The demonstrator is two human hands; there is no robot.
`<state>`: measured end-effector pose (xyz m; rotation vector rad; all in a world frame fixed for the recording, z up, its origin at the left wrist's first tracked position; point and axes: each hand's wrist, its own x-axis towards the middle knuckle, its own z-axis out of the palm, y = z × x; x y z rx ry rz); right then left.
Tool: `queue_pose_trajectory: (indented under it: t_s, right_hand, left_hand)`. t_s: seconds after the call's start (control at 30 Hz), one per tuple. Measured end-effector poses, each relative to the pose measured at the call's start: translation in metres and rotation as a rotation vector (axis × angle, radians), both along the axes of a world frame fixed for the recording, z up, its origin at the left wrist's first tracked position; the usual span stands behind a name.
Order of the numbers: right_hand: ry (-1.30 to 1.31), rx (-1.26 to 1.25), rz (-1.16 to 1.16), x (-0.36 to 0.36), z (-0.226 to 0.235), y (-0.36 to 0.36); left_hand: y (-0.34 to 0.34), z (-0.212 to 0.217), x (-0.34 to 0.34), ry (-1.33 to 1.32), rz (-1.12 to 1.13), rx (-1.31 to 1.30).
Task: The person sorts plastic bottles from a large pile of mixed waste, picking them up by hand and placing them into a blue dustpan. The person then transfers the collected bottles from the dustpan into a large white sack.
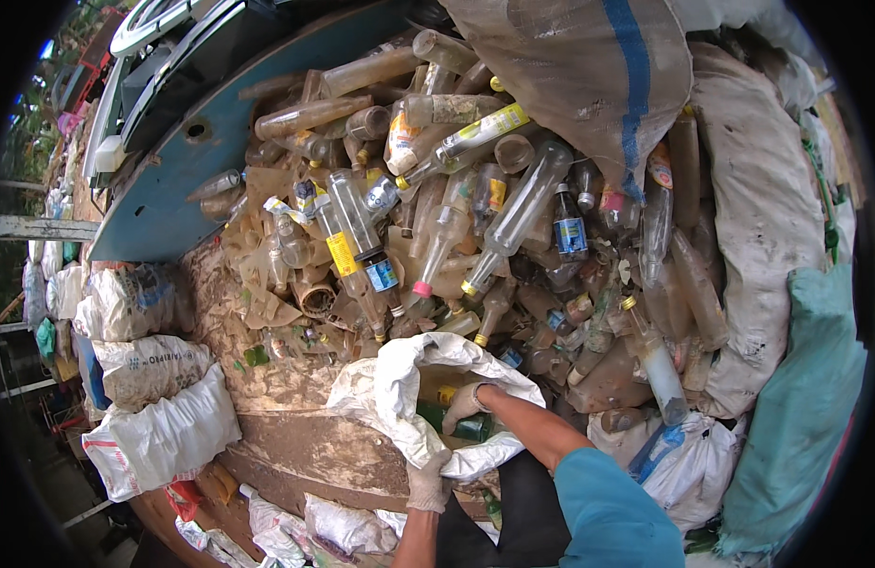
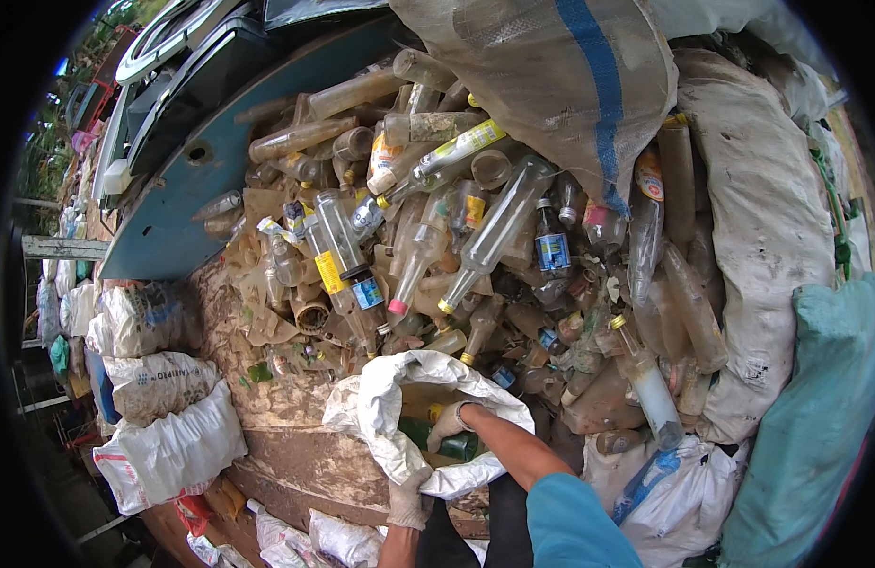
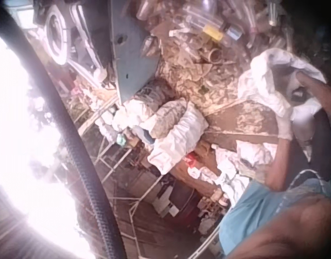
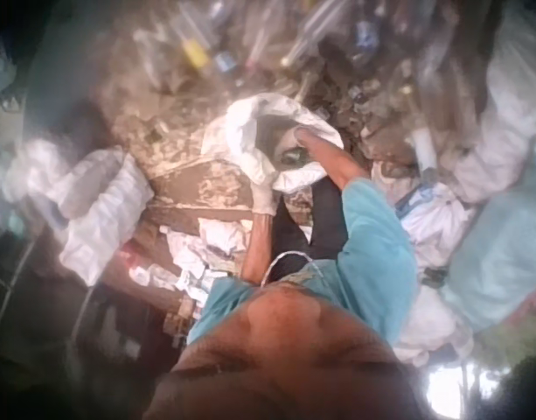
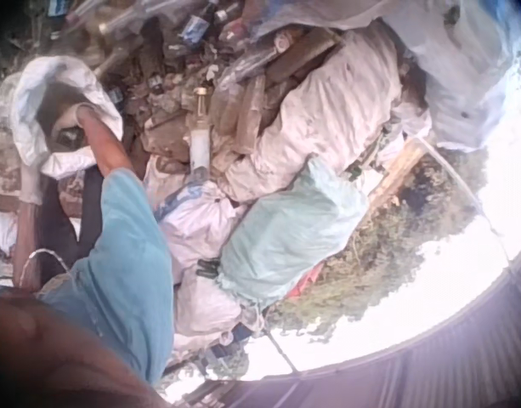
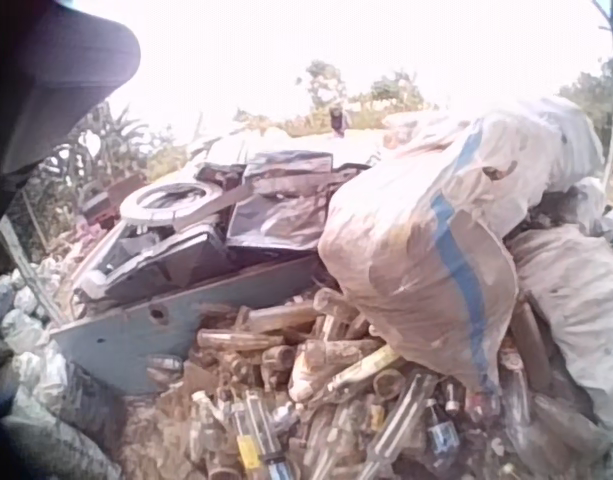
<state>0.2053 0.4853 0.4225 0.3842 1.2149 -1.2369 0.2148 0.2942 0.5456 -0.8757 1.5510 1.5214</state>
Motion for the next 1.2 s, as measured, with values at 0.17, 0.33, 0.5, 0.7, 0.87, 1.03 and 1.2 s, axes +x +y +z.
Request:
queue_pose_trajectory:
  t_s: [0.17, 0.33, 0.5, 0.7, 0.87, 1.03, 1.2]
  right_hand:
    - [0.479, 0.329, 0.192, 0.006, -0.016, -0.050]
    - [0.389, 0.605, 0.002, 0.023, -0.010, -0.014]
    - [0.509, 0.621, -0.034, 0.042, 0.005, 0.022]
    - [0.690, 0.358, -0.069, 0.079, 0.042, -0.008]
    - [0.775, 1.078, -0.645, 0.074, 0.106, 0.055]
    - [0.662, 1.710, -0.944, 0.015, 0.124, 0.205]
    - [0.395, 1.411, -1.205, -0.005, 0.126, 0.250]
  left_hand:
    - [-0.015, 0.003, -0.018, -0.063, 0.039, 0.116]
    - [-0.039, -0.012, -0.038, -0.033, 0.055, -0.031]
    - [-0.047, -0.011, -0.021, -0.023, 0.008, -0.211]
    - [-0.028, -0.017, 0.009, 0.205, -0.275, -0.302]
    - [-0.014, -0.026, 0.020, 0.155, -0.262, -0.346]
    - [-0.025, 0.022, -0.019, -0.135, 0.007, -0.075]
    - [-0.028, 0.055, -0.042, -0.244, 0.050, -0.039]
